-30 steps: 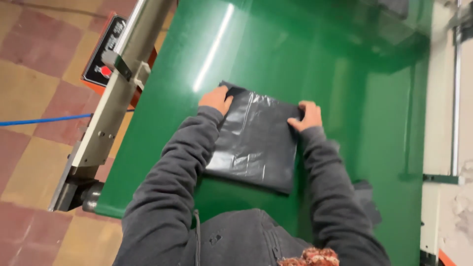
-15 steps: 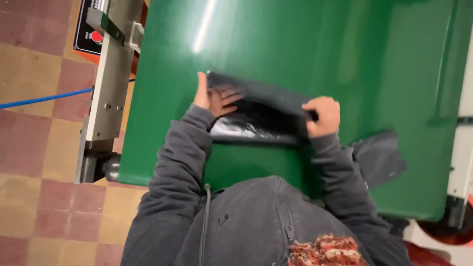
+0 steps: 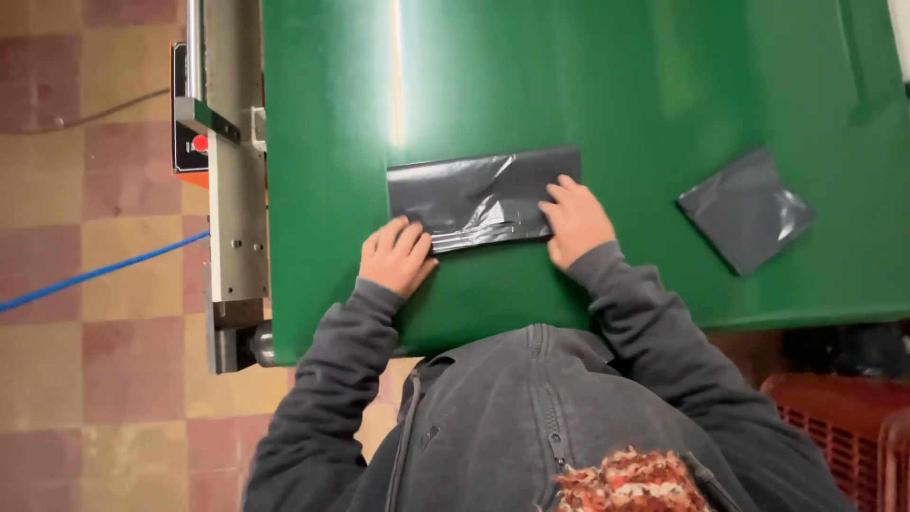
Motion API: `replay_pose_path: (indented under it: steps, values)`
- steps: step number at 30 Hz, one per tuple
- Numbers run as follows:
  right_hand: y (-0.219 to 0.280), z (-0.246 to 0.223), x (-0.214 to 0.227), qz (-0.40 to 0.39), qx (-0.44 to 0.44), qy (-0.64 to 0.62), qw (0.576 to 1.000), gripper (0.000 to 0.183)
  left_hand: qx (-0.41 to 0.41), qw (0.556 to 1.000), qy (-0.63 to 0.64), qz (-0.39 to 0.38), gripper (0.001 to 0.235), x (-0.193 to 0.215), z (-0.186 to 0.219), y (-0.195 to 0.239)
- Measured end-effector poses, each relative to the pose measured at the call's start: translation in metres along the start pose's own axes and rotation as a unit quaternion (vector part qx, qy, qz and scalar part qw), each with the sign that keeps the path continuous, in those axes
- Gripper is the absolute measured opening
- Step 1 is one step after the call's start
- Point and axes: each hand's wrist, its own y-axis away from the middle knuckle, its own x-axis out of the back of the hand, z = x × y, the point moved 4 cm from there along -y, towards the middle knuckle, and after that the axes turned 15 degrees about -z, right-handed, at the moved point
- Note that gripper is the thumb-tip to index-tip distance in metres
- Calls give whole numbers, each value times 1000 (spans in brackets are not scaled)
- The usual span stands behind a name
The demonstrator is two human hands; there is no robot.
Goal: Folding grey plastic bags and placing them into a storage crate.
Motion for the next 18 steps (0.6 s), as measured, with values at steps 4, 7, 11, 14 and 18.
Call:
replay_pose_path:
  steps: [4, 7, 11, 14, 18]
  values:
    - [-17, -59, -11, -46, 81, -94, 991, 69, -64, 985, -112, -118, 16, -84, -4, 15]
    - [-10, -67, -49, -15, 107, -92, 990, 68, -102, 970, -69, -211, 7, -92, 22, -11]
    - [11, -68, -74, 20, 86, -87, 992, 55, -86, 950, 44, -296, 19, -58, 56, -51]
    - [16, -72, -53, 46, 64, -86, 993, 54, -41, 966, 89, -239, 21, -49, 37, -81]
    - [10, -75, -32, 68, 45, -48, 995, 67, 5, 988, 75, -138, 17, -66, 17, -86]
